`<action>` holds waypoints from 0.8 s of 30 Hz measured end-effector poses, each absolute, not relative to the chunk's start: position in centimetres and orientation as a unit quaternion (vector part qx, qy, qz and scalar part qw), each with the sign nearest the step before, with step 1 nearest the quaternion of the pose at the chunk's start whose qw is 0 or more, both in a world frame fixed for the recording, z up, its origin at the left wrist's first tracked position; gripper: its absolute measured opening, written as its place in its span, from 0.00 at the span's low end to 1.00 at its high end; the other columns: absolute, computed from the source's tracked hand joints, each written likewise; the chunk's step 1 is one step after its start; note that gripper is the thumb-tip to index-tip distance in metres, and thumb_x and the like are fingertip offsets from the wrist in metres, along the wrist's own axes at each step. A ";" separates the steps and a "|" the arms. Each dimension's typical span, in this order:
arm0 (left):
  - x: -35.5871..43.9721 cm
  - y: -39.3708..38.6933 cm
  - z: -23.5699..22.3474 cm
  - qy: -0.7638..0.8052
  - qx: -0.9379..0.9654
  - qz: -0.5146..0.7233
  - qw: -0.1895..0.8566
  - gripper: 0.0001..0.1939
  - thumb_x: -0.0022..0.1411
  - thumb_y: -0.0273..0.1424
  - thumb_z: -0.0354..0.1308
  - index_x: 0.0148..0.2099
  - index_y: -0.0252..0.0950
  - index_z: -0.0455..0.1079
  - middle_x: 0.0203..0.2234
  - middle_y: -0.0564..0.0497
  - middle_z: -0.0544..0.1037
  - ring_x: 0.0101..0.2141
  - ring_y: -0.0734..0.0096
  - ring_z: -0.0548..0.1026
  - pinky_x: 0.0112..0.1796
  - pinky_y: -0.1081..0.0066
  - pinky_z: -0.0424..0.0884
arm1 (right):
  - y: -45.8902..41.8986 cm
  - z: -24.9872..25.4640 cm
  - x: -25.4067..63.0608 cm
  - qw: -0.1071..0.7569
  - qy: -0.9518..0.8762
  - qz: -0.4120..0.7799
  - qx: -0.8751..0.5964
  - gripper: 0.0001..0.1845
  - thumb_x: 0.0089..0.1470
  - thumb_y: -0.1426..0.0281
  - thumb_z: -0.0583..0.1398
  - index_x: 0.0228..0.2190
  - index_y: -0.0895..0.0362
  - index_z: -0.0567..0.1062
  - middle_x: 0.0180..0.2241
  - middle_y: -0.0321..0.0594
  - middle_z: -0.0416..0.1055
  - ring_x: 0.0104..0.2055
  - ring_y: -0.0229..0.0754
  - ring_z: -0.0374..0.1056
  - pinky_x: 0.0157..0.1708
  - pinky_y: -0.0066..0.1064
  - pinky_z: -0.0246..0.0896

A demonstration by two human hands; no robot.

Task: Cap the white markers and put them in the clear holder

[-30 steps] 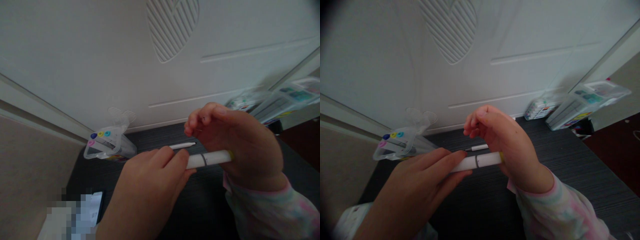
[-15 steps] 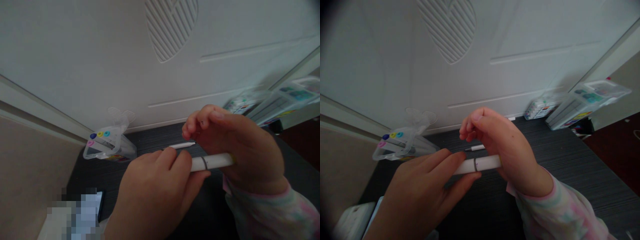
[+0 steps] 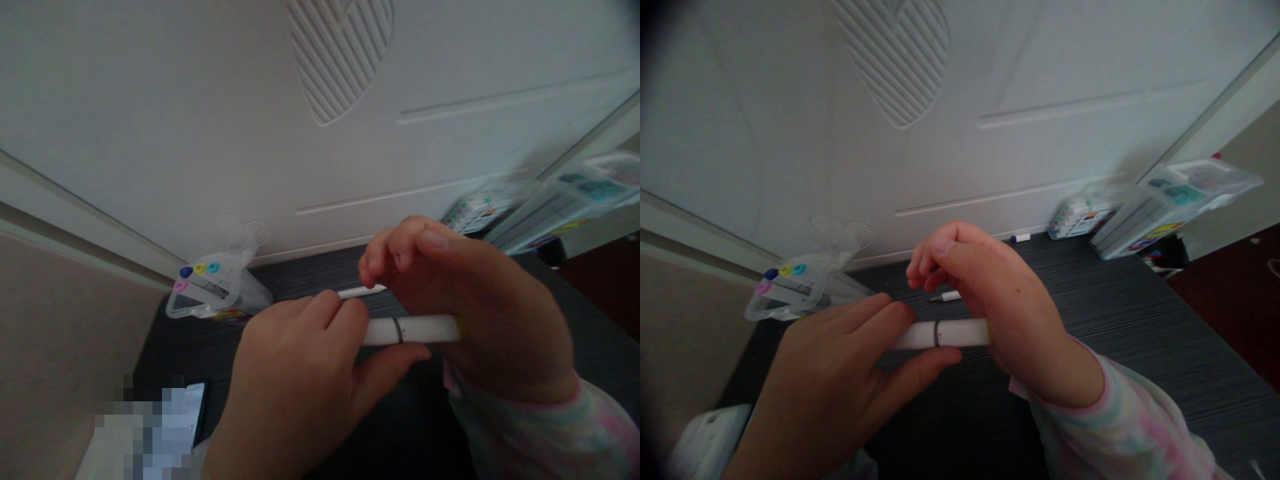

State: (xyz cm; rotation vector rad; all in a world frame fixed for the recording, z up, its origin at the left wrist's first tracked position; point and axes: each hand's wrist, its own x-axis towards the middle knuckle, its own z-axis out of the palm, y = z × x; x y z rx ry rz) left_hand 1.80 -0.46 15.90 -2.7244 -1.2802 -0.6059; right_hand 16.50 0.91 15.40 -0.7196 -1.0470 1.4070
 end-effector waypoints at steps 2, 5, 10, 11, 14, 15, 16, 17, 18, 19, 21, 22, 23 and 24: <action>1.3 -0.3 16.0 -0.432 -0.880 -0.194 0.039 0.21 0.57 0.47 0.49 0.21 0.37 0.62 0.15 0.55 0.66 0.17 0.74 0.64 0.20 0.72 0.52 | 0.9 15.4 16.8 0.588 -0.467 0.573 -0.329 0.10 0.53 0.68 0.53 0.22 0.57 0.67 0.26 0.37 0.65 0.32 0.38 0.62 0.34 0.31 0.56; 0.3 -0.1 16.4 -0.474 -0.859 -0.184 0.059 0.22 0.58 0.47 0.46 0.22 0.37 0.62 0.15 0.55 0.65 0.17 0.74 0.63 0.20 0.72 0.52 | 0.8 15.4 17.5 0.582 -0.519 0.511 -0.362 0.08 0.53 0.66 0.55 0.25 0.56 0.69 0.27 0.36 0.64 0.32 0.37 0.61 0.32 0.28 0.57; -0.6 0.1 16.9 -0.510 -0.836 -0.182 0.085 0.23 0.60 0.47 0.44 0.22 0.36 0.63 0.14 0.54 0.65 0.16 0.74 0.62 0.19 0.72 0.52 | 0.6 15.2 17.9 0.530 -0.591 0.477 -0.378 0.10 0.53 0.62 0.56 0.28 0.54 0.71 0.27 0.36 0.64 0.30 0.35 0.60 0.26 0.25 0.56; -0.5 0.0 16.8 -0.505 -0.839 -0.185 0.081 0.23 0.59 0.47 0.44 0.22 0.36 0.63 0.14 0.54 0.65 0.16 0.74 0.62 0.19 0.72 0.52 | 0.6 15.1 17.8 0.533 -0.591 0.471 -0.380 0.11 0.53 0.61 0.56 0.28 0.55 0.71 0.27 0.36 0.64 0.31 0.36 0.61 0.26 0.25 0.56; 0.7 -0.3 16.3 -0.465 -0.864 -0.185 0.054 0.22 0.58 0.48 0.47 0.22 0.37 0.62 0.15 0.55 0.66 0.17 0.73 0.64 0.19 0.72 0.52 | 0.7 14.9 17.5 0.567 -0.572 0.455 -0.381 0.11 0.55 0.61 0.54 0.29 0.54 0.71 0.28 0.36 0.65 0.32 0.36 0.62 0.30 0.26 0.58; 1.2 -0.5 16.1 -0.448 -0.874 -0.183 0.042 0.21 0.57 0.48 0.47 0.22 0.37 0.62 0.15 0.55 0.66 0.17 0.72 0.65 0.19 0.71 0.52 | 0.7 14.8 17.4 0.576 -0.564 0.456 -0.377 0.12 0.56 0.61 0.53 0.29 0.54 0.71 0.28 0.36 0.66 0.32 0.36 0.62 0.32 0.26 0.58; 1.7 -0.7 15.9 -0.433 -0.883 -0.178 0.030 0.21 0.57 0.48 0.47 0.23 0.37 0.62 0.16 0.55 0.67 0.18 0.71 0.66 0.19 0.71 0.53 | 0.7 14.8 17.4 0.578 -0.558 0.464 -0.373 0.12 0.56 0.62 0.53 0.29 0.53 0.71 0.28 0.35 0.66 0.32 0.36 0.62 0.33 0.26 0.58; 2.2 -0.8 15.7 -0.421 -0.890 -0.177 0.020 0.21 0.58 0.48 0.46 0.23 0.38 0.62 0.16 0.55 0.68 0.18 0.70 0.67 0.19 0.71 0.54 | 0.6 14.8 17.4 0.578 -0.553 0.470 -0.374 0.12 0.56 0.62 0.53 0.29 0.53 0.72 0.28 0.35 0.66 0.32 0.36 0.62 0.33 0.27 0.58; 2.5 -1.0 15.5 -0.412 -0.894 -0.174 0.011 0.21 0.59 0.48 0.45 0.24 0.38 0.62 0.17 0.55 0.69 0.19 0.69 0.68 0.19 0.70 0.54 | 0.5 14.9 17.4 0.578 -0.549 0.470 -0.378 0.12 0.56 0.61 0.53 0.28 0.52 0.72 0.27 0.35 0.66 0.32 0.36 0.62 0.34 0.27 0.58; 2.8 -1.1 15.4 -0.407 -0.897 -0.170 0.003 0.21 0.59 0.47 0.44 0.25 0.38 0.62 0.18 0.55 0.70 0.19 0.68 0.69 0.19 0.70 0.55 | 0.4 15.0 17.5 0.574 -0.553 0.465 -0.385 0.12 0.55 0.61 0.53 0.28 0.52 0.72 0.27 0.35 0.66 0.32 0.37 0.63 0.33 0.27 0.58; 3.0 -1.2 15.4 -0.405 -0.900 -0.162 -0.010 0.21 0.61 0.47 0.42 0.26 0.38 0.62 0.19 0.54 0.71 0.20 0.67 0.71 0.19 0.69 0.57 | 0.1 15.4 17.7 0.566 -0.561 0.441 -0.413 0.11 0.55 0.61 0.53 0.27 0.51 0.72 0.28 0.36 0.66 0.33 0.38 0.63 0.33 0.28 0.57; 3.0 -1.3 15.4 -0.405 -0.900 -0.160 -0.015 0.21 0.61 0.47 0.41 0.26 0.38 0.62 0.20 0.54 0.71 0.21 0.67 0.71 0.19 0.69 0.58 | 0.0 15.5 17.8 0.561 -0.565 0.428 -0.428 0.11 0.56 0.62 0.53 0.27 0.51 0.72 0.28 0.36 0.67 0.33 0.38 0.63 0.32 0.29 0.57; 3.0 -1.3 15.4 -0.407 -0.899 -0.159 -0.017 0.21 0.61 0.47 0.41 0.27 0.38 0.63 0.20 0.54 0.71 0.21 0.67 0.71 0.19 0.69 0.58 | -0.1 15.6 17.9 0.555 -0.571 0.417 -0.438 0.11 0.56 0.63 0.53 0.26 0.51 0.72 0.28 0.36 0.67 0.33 0.38 0.63 0.31 0.29 0.56; 3.0 -1.4 15.4 -0.409 -0.898 -0.160 -0.017 0.21 0.61 0.47 0.41 0.27 0.37 0.63 0.20 0.54 0.71 0.21 0.66 0.72 0.19 0.69 0.59 | -0.2 15.7 17.9 0.549 -0.575 0.413 -0.444 0.12 0.56 0.65 0.52 0.26 0.51 0.72 0.27 0.37 0.66 0.33 0.38 0.63 0.31 0.30 0.56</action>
